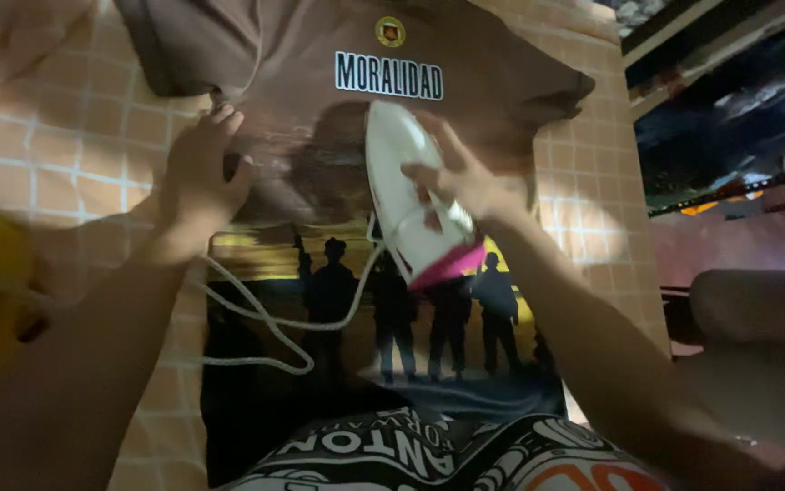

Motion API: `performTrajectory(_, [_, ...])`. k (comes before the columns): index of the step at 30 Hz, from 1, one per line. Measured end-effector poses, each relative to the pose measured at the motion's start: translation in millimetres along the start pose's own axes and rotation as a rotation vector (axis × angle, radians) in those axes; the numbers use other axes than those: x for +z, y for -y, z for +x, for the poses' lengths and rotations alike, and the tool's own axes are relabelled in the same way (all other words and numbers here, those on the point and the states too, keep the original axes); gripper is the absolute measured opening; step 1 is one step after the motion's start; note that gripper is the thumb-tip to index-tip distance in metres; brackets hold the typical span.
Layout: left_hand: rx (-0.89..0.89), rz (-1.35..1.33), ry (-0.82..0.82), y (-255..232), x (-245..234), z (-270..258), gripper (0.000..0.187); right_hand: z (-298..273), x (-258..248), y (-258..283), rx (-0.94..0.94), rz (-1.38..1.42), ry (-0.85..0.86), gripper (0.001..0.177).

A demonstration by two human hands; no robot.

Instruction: The recorder is ironing a graphic t-shirt on a bed surface.

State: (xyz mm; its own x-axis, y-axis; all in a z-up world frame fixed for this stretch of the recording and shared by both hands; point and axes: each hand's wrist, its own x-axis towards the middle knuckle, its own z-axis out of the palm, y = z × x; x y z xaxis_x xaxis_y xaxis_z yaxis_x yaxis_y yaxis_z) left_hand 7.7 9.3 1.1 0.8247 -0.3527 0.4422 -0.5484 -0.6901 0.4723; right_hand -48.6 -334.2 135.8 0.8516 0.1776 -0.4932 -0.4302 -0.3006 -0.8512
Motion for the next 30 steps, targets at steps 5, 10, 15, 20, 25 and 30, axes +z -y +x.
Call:
performTrajectory(5, [-0.009, -0.063, -0.017, 8.3, 0.9, -1.5, 0.055, 89.8, -12.9, 13.3, -0.232, -0.177, -0.021, 0.068])
performTrajectory(10, [-0.066, -0.049, 0.011, 12.5, 3.6, 1.2, 0.054, 157.3, -9.6, 46.8, -0.298, -0.114, -0.083, 0.069])
performTrajectory(15, [-0.084, -0.108, 0.005, 11.2, 5.1, 1.7, 0.052, 210.1, -10.8, 70.4, -0.314, -0.124, -0.088, 0.069])
performTrajectory(20, [-0.095, -0.090, -0.003, 13.1, 11.7, 7.7, 0.047, 209.5, -10.7, 77.7, -0.363, -0.179, 0.107, 0.079])
performTrajectory(25, [-0.101, -0.120, -0.069, 10.2, 12.1, 44.0, 0.031, 180.9, -8.2, 45.3, -0.304, -0.193, 0.157, 0.080])
performTrajectory(30, [0.030, -0.003, -0.154, 57.2, 44.8, 103.1, 0.023, 132.4, 25.6, 20.5, -0.359, -0.382, 0.121, 0.087])
